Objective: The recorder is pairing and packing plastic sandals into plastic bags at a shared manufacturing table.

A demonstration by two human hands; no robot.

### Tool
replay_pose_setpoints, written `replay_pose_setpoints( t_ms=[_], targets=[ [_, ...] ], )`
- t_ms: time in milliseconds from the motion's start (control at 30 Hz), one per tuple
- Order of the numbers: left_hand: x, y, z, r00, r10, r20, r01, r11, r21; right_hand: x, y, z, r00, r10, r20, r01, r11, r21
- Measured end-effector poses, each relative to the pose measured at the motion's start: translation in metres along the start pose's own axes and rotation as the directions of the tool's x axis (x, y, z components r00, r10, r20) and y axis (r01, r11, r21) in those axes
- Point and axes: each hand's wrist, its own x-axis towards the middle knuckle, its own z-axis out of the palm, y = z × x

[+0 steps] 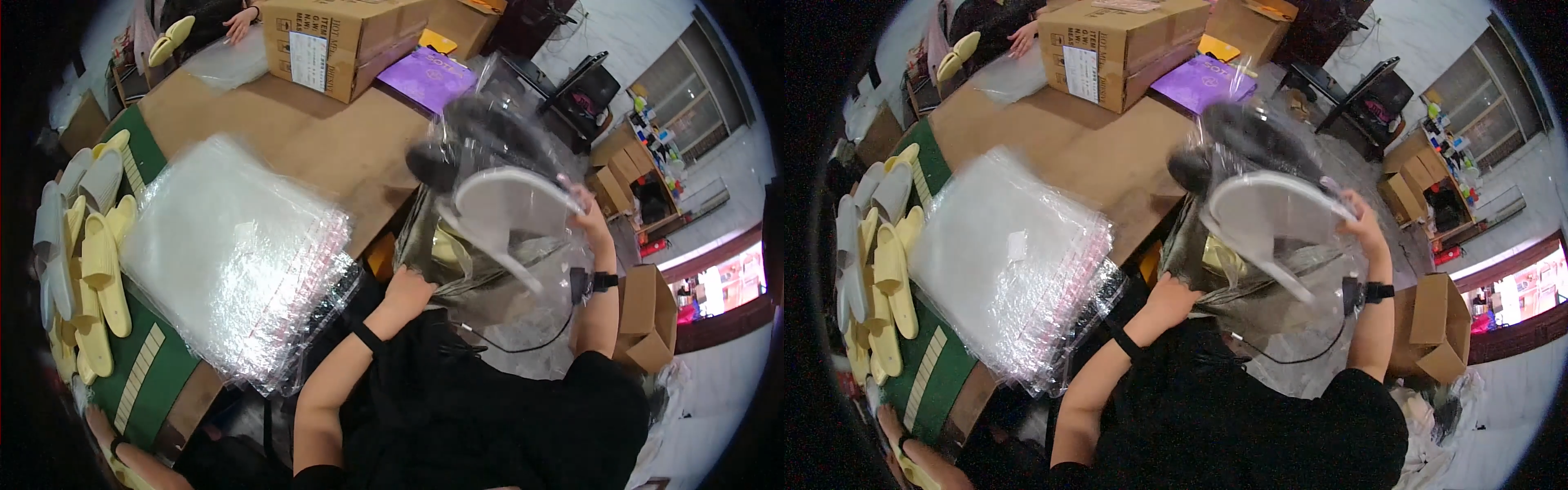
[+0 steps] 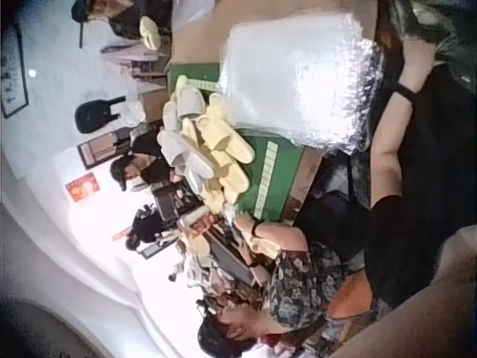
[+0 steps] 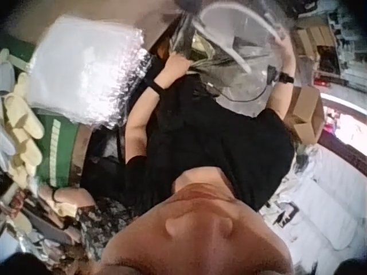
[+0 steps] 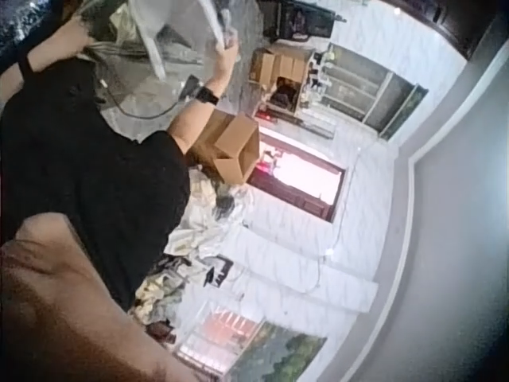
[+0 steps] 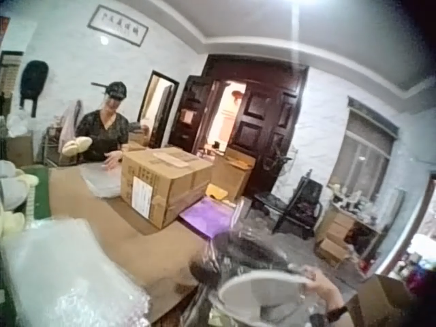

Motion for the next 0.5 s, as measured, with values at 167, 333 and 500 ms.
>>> replay_pose_setpoints(
  t_ms=[167, 333, 500],
  targets=[
    [0.005, 0.008, -0.01, 0.994, 0.098, -0.056, -0.098, 0.995, 0.011, -0.013, 0.028, -0.029, 0.913, 0.381, 0.145, -0.275, 0.837, -0.473],
    [0.017, 0.042, -0.036, 0.854, 0.43, -0.292, -0.406, 0.903, 0.142, 0.035, 0.036, 0.047, 0.935, 0.17, 0.312, 0.132, 0.649, -0.749],
    [0.004, 0.049, -0.066, 0.818, 0.431, -0.38, -0.4, 0.902, 0.162, 0.075, 0.034, 0.189, 0.822, 0.252, 0.511, 0.321, 0.536, -0.781]
  ],
)
